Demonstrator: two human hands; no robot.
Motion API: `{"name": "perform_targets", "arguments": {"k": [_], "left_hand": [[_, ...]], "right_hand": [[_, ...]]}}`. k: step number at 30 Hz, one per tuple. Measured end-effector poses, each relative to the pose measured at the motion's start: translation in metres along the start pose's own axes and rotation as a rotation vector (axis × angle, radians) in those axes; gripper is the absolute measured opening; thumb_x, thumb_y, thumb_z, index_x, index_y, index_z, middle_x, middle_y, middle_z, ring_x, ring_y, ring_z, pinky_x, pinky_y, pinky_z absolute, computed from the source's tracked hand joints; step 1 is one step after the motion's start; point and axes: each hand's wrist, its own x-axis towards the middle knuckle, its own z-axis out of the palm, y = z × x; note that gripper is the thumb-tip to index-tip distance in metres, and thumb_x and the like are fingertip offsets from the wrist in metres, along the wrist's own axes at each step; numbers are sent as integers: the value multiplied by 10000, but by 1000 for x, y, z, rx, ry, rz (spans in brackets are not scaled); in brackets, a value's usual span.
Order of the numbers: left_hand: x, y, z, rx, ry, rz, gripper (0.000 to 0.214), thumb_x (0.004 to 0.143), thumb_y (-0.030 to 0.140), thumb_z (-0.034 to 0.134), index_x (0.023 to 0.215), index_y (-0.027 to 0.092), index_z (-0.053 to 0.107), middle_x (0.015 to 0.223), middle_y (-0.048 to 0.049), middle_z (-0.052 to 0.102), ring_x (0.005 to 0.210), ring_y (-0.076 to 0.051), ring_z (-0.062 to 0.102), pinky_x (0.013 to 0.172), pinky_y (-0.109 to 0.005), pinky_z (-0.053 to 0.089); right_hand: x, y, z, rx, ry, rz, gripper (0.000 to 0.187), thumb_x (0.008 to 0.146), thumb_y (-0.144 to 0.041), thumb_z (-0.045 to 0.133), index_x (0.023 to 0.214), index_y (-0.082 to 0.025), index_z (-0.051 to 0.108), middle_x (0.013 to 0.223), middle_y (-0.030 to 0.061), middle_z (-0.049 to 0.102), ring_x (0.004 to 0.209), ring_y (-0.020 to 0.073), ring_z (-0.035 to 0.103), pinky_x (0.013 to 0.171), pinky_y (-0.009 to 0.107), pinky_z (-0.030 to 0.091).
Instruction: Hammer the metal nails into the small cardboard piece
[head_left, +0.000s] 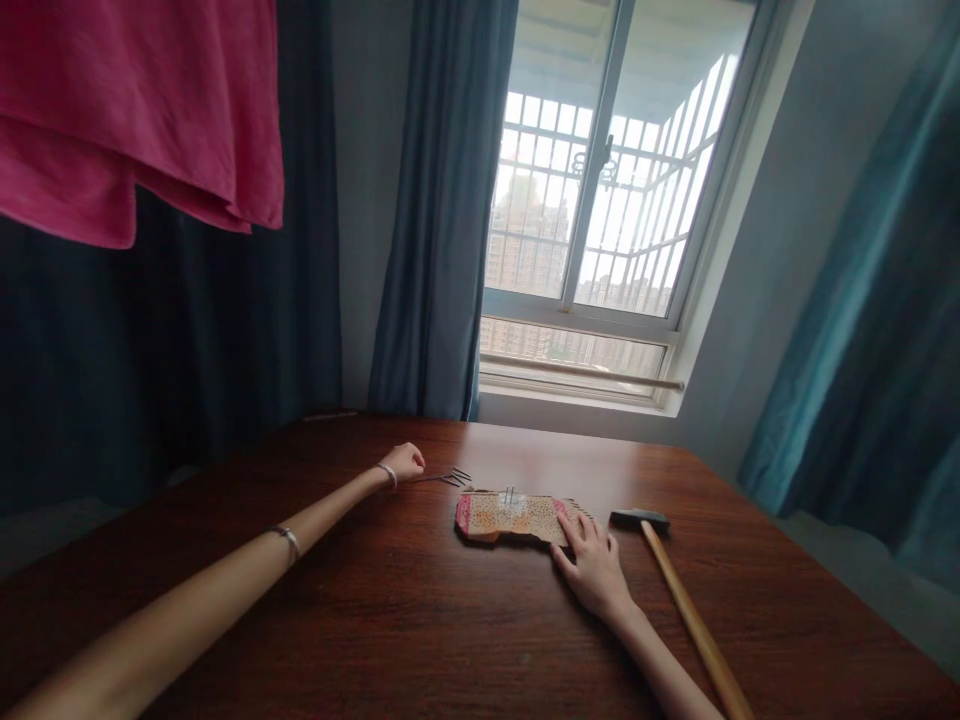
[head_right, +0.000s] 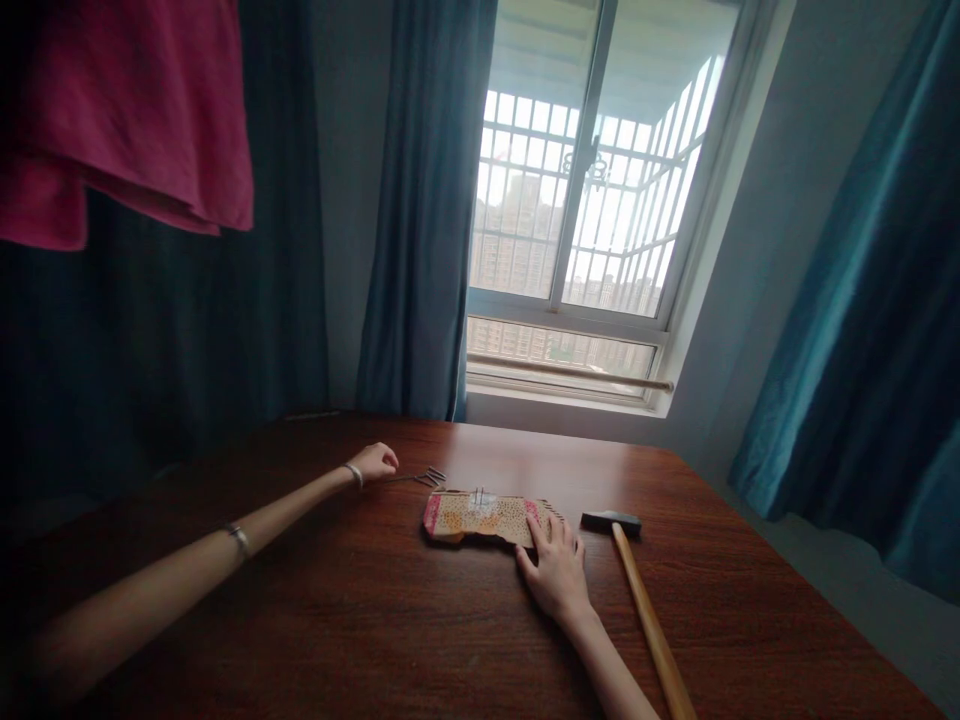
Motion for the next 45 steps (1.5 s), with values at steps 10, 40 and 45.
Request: {"name": "perform_targets", "arguments": {"k": [10,40,45], "left_hand": [[-10,-14,3,28,-62,32,220,542,243,573,715,156,677,676,-24,647,651,-161,586,546,-204,391],[-45,80,5,-391,135,333,264,690,362,540,743,126,647,721,-41,657,687,-164,596,625,-238,451],[-74,131,23,-560,61,390,285,686,391,565,729,124,654,698,-49,661,675,-173,597,608,-251,458]], "right_hand": [[-1,0,0,23,10,8,567,800,-554,311,1317,-323,333,1339,69,378,1217,272,298,963,456,214],[11,-35,-47,579,332,-57,359,844,-372,352,956,-200,646,942,84,620,901,204,547,788,309,436],[33,-73,-43,1054,245,-30,404,788,-468,436,902,-163,674,799,74,661,719,196,591,516,263,486]]}}
